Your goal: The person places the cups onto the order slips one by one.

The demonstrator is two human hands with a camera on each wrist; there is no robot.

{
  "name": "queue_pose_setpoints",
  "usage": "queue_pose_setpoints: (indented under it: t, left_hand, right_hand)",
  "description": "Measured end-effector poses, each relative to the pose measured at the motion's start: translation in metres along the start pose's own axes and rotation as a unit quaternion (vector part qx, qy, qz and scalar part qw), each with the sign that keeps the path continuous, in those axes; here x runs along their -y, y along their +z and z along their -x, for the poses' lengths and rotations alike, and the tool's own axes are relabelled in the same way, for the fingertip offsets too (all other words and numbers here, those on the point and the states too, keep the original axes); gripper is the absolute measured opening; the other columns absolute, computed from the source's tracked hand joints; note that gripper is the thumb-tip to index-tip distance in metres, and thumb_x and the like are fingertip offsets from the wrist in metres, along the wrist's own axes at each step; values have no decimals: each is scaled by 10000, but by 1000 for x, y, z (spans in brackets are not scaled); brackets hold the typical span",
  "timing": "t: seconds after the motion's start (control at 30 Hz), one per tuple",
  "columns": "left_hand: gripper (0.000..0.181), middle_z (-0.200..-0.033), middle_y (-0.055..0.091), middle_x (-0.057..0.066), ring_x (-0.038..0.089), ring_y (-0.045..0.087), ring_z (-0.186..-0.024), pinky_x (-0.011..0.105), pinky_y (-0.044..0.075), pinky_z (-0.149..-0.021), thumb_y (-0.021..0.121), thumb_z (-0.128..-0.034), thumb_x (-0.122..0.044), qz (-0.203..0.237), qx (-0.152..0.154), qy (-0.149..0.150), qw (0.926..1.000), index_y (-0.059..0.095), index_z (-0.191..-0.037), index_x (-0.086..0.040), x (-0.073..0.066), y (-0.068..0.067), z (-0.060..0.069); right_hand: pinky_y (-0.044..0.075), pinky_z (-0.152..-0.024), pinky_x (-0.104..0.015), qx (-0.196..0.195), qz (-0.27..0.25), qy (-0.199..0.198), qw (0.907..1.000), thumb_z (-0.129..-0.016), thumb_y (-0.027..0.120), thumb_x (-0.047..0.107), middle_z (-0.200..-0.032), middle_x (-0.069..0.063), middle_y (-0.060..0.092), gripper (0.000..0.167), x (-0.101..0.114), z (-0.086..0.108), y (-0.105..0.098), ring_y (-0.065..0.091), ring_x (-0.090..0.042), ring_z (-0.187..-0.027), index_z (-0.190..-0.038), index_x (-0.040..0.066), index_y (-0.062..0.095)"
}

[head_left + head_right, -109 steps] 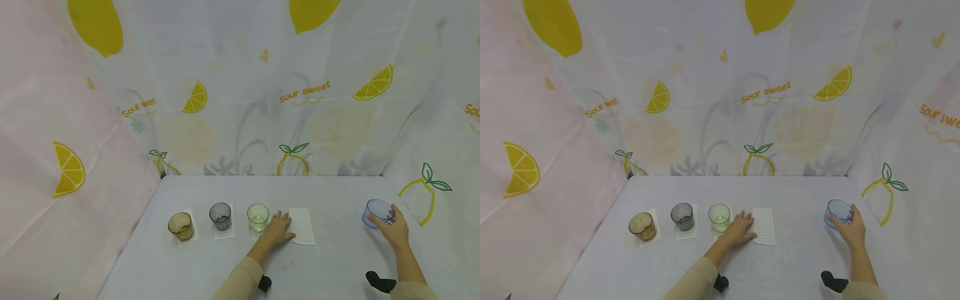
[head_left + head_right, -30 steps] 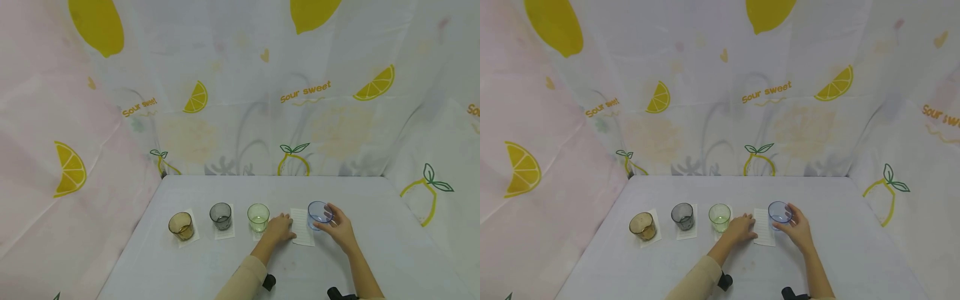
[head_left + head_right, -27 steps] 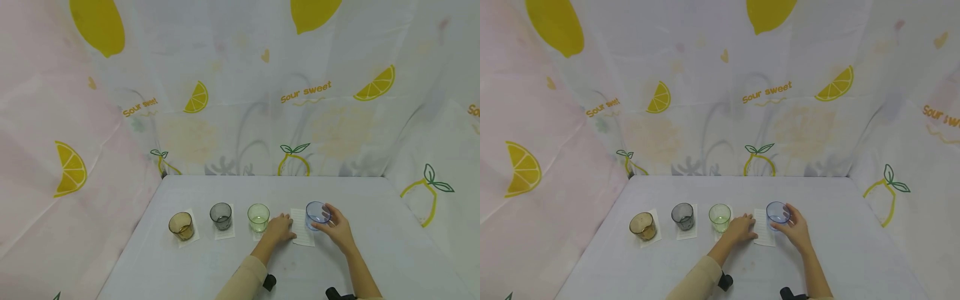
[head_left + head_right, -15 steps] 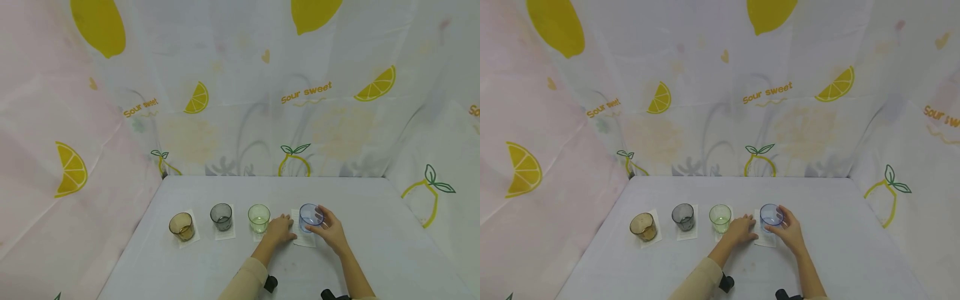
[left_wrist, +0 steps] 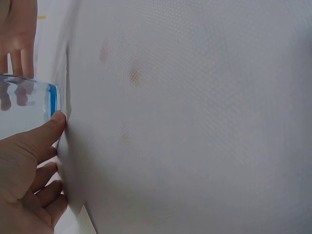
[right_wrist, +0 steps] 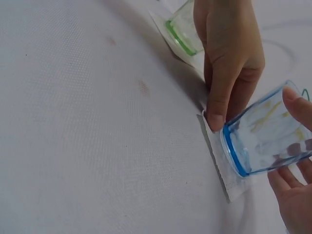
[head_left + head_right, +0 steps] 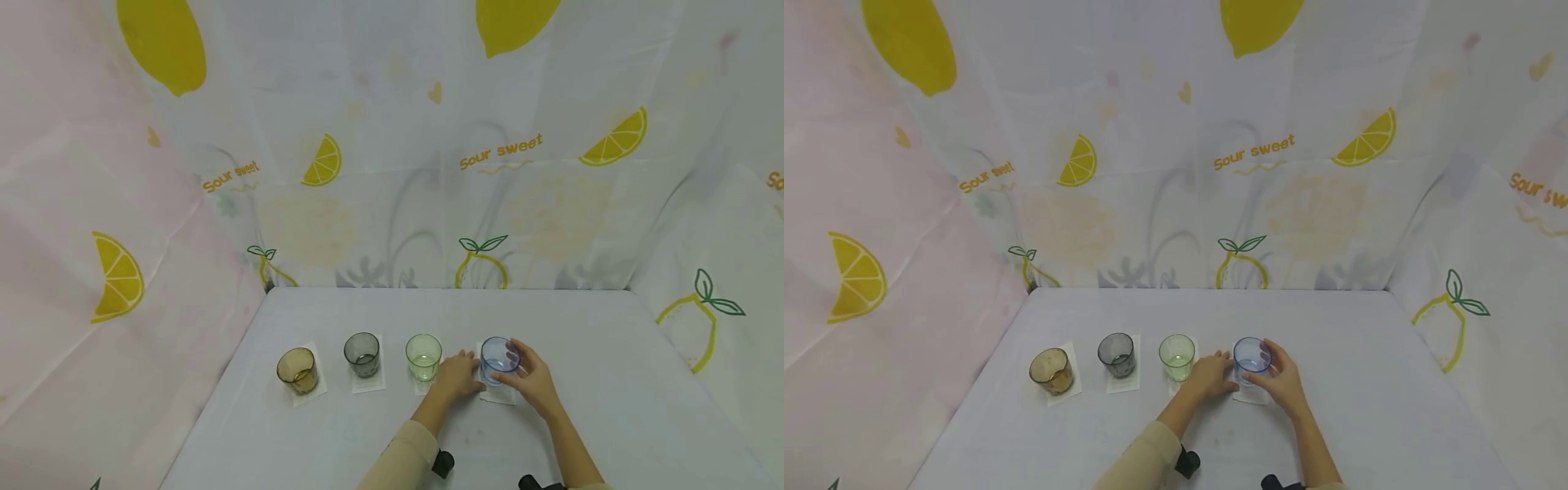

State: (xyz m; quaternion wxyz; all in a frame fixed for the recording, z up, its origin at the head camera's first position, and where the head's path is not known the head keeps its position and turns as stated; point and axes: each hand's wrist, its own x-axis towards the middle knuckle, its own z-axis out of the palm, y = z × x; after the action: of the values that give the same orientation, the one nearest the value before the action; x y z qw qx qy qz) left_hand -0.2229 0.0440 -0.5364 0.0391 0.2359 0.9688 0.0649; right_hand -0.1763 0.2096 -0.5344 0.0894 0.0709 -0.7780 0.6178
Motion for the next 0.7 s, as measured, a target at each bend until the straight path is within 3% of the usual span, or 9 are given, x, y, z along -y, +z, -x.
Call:
queue_pose_setpoints:
  t: [0.13,0.3,0.53,0.7]
  left_hand:
    - [542,-1326,567,-22,196,540,-1207,313,489,-916,730,-762,-469,47,44,-51,10000,637,-1232,-214,0,1,-1]
    - [555,-1334,560,-26,191,528,-1223,316,483,-928,729,-763,-472,27,73,-92,9999,630,-1242,-210,-1,2,-3]
    - [554,-1330,563,-28,188,531,-1219,311,485,-923,732,-758,-476,-5,18,-58,10000,638,-1232,-205,0,4,-3]
    - [545,-1337,558,-25,185,515,-1237,318,477,-940,730,-761,-469,69,34,-83,9999,640,-1226,-200,-1,4,-2]
  right_hand:
    - [347,-1003,-447,11,-95,-11,10000,-729,746,-53,-1339,-324,436,749,-2,0,3,415,-474,-1228,-1360,-125,349]
    - [369,-1005,-342,-11,1,72,10000,-722,762,-28,-1351,-292,449,759,-3,-1,4,411,-454,-1245,-1364,-100,364]
    - [339,-1002,-512,28,74,-27,10000,-715,766,-34,-1332,-324,450,748,-1,1,4,396,-496,-1251,-1348,-113,375]
    - [332,-1000,-537,56,67,-88,9999,-718,766,-39,-1329,-334,448,746,0,2,4,396,-507,-1245,-1348,-117,374]
